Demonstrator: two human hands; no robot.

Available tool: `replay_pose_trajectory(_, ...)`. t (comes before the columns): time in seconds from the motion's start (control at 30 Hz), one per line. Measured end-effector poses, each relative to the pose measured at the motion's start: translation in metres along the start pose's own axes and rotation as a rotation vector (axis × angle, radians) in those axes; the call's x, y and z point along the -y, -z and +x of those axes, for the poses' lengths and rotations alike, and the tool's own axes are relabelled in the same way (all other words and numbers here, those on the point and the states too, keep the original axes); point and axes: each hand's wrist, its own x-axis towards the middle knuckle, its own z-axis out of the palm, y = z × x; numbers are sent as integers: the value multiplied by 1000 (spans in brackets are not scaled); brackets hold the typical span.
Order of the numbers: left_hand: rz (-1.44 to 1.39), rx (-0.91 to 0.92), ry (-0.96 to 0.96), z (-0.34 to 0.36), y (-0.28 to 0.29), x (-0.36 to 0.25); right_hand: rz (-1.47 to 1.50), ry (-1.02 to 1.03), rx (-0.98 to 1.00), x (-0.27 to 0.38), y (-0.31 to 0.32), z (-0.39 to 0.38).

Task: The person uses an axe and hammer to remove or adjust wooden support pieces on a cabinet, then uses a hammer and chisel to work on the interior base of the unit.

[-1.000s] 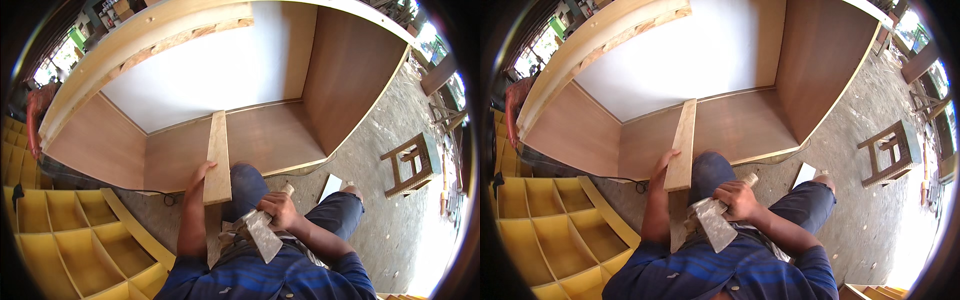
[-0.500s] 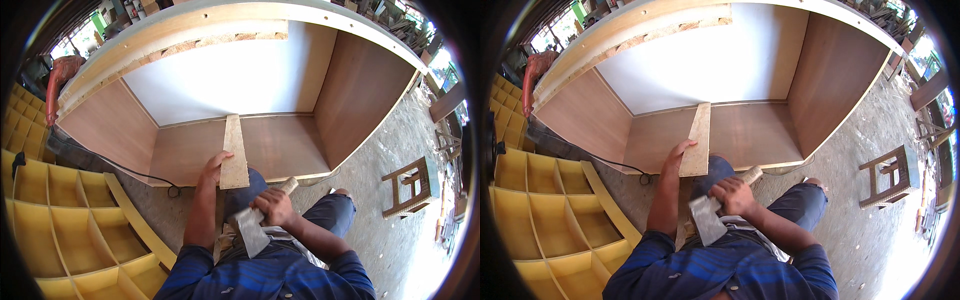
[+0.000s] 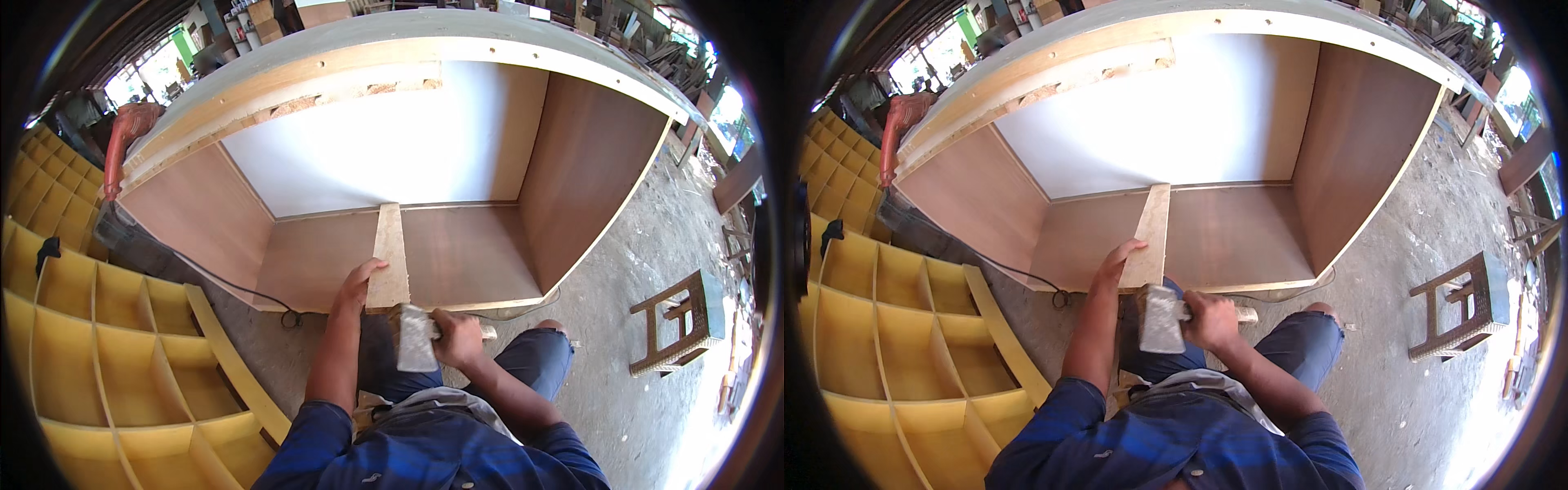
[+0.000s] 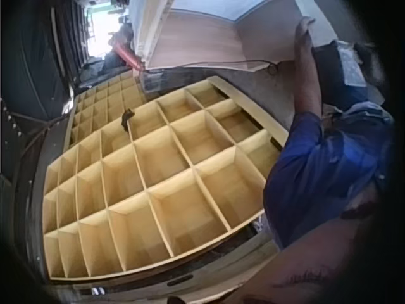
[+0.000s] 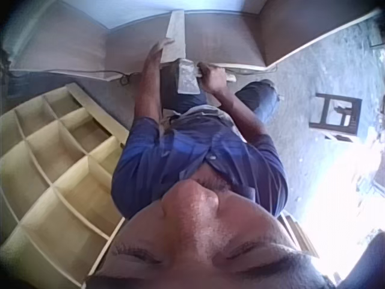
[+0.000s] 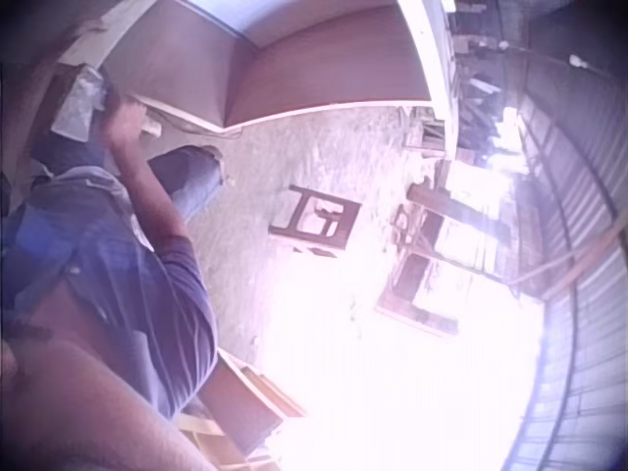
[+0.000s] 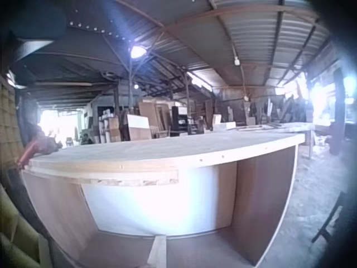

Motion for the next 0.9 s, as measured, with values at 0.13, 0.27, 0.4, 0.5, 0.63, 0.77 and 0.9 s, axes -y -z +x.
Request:
replay_pose_trajectory(0.13, -96, 73, 105, -6, -9, 2, 468, -165, -266, -40, -12, -11)
replay_pose_trajectory(0.27, -159, -63, 80, -28, -46, 22, 858, -657, -239, -84, -27, -31)
replay_pose_trajectory(0.4, -359, 14, 91, -46, -84, 66, 1199, -905, -141, -126, -34, -44)
replay_pose_trajectory(0.5, -332, 36, 74, -54, -97, 92, 1523, -1122, -137, -145, -38, -45)
replay_pose_trajectory(0.63, -349, 76, -36, -71, -108, 116, 1643, -1183, -108, -149, -48, -44)
replay_pose_trajectory(0.77, -173, -164, 26, -93, -111, 128, 1540, -1239, -32, -143, -67, -47)
replay_pose_trajectory(0.9, -212, -296, 119, -108, -117, 134, 1455, -1262, 136, -137, -90, -53)
